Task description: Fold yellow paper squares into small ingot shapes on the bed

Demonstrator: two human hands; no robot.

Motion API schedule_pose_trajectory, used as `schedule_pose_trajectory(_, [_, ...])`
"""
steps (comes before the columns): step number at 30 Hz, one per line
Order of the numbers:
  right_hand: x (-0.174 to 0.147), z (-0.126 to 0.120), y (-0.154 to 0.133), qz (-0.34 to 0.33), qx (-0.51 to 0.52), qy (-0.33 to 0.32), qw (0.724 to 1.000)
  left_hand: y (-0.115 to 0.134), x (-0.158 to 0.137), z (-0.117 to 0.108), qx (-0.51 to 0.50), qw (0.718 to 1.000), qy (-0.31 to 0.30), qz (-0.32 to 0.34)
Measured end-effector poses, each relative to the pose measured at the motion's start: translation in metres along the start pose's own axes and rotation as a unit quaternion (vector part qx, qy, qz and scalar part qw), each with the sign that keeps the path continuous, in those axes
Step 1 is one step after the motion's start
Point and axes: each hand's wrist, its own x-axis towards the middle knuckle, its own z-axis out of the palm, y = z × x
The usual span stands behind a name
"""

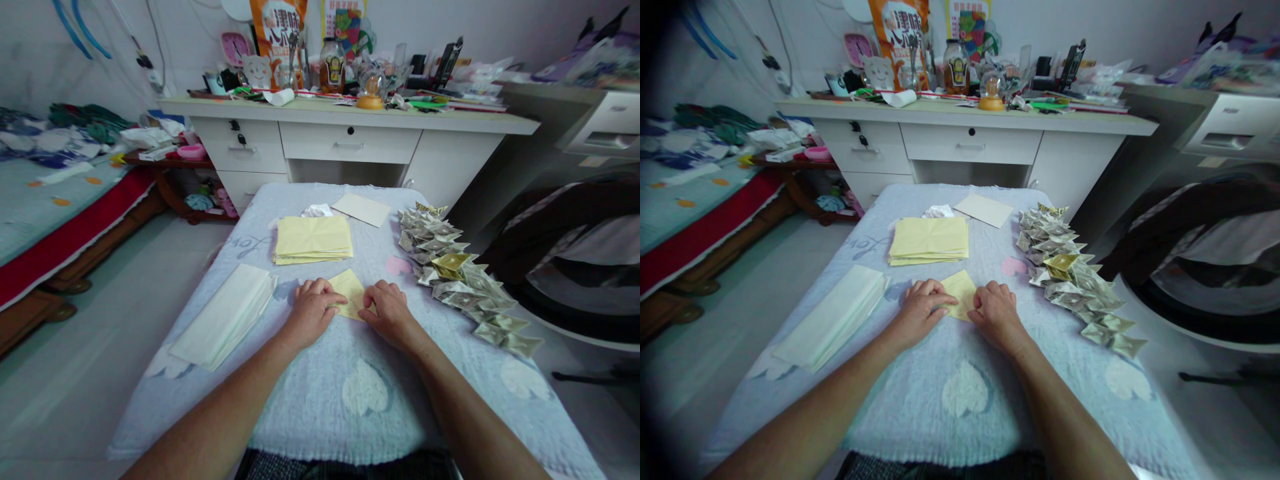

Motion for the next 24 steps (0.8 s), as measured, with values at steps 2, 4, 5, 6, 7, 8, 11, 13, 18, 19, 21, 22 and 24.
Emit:
schedule_pose_trajectory(2, [-0.001, 0.001, 0.000, -0.017, 0.006, 0.006, 1.000, 0.000, 0.000, 0.000, -0.004, 1.000, -0.006, 0.004])
schedule_pose_trajectory(4, [-0.002, 0.002, -0.002, -0.040, 0.009, 0.014, 0.999, 0.000, 0.001, 0.000, -0.003, 1.000, -0.011, -0.002])
schedule_pose_trajectory(5, [-0.003, 0.003, -0.003, -0.047, 0.009, 0.020, 0.999, 0.000, 0.001, 0.000, -0.001, 1.000, -0.010, -0.007])
schedule_pose_trajectory(6, [-0.003, 0.005, -0.005, -0.050, 0.007, 0.027, 0.998, 0.000, 0.001, 0.001, 0.001, 1.000, -0.009, -0.012])
schedule_pose_trajectory(7, [-0.004, 0.006, -0.007, -0.049, 0.004, 0.035, 0.998, 0.000, 0.002, 0.001, 0.002, 1.000, -0.006, -0.016])
schedule_pose_trajectory(8, [-0.004, 0.008, -0.008, -0.044, -0.001, 0.042, 0.998, 0.001, 0.002, 0.001, 0.003, 1.000, -0.003, -0.019])
schedule_pose_trajectory(11, [-0.005, 0.013, -0.013, -0.033, -0.021, 0.063, 0.997, 0.001, 0.002, 0.002, 0.002, 1.000, 0.005, -0.021])
schedule_pose_trajectory(13, [-0.005, 0.015, -0.015, -0.033, -0.032, 0.076, 0.996, 0.001, 0.003, 0.002, 0.003, 1.000, 0.006, -0.020])
schedule_pose_trajectory(18, [-0.005, 0.017, -0.011, -0.044, -0.032, 0.084, 0.995, 0.000, 0.002, 0.002, 0.003, 1.000, 0.007, -0.021])
schedule_pose_trajectory(19, [-0.005, 0.017, -0.010, -0.046, -0.028, 0.083, 0.995, 0.000, 0.002, 0.002, 0.004, 1.000, 0.007, -0.021])
schedule_pose_trajectory(21, [-0.005, 0.017, -0.008, -0.044, -0.024, 0.080, 0.996, 0.000, 0.002, 0.002, 0.004, 1.000, 0.008, -0.020])
schedule_pose_trajectory(22, [-0.004, 0.017, -0.007, -0.042, -0.023, 0.079, 0.996, 0.001, 0.002, 0.002, 0.004, 1.000, 0.009, -0.020])
schedule_pose_trajectory(24, [-0.004, 0.017, -0.007, -0.037, -0.022, 0.078, 0.996, 0.001, 0.002, 0.002, 0.001, 1.000, 0.011, -0.020])
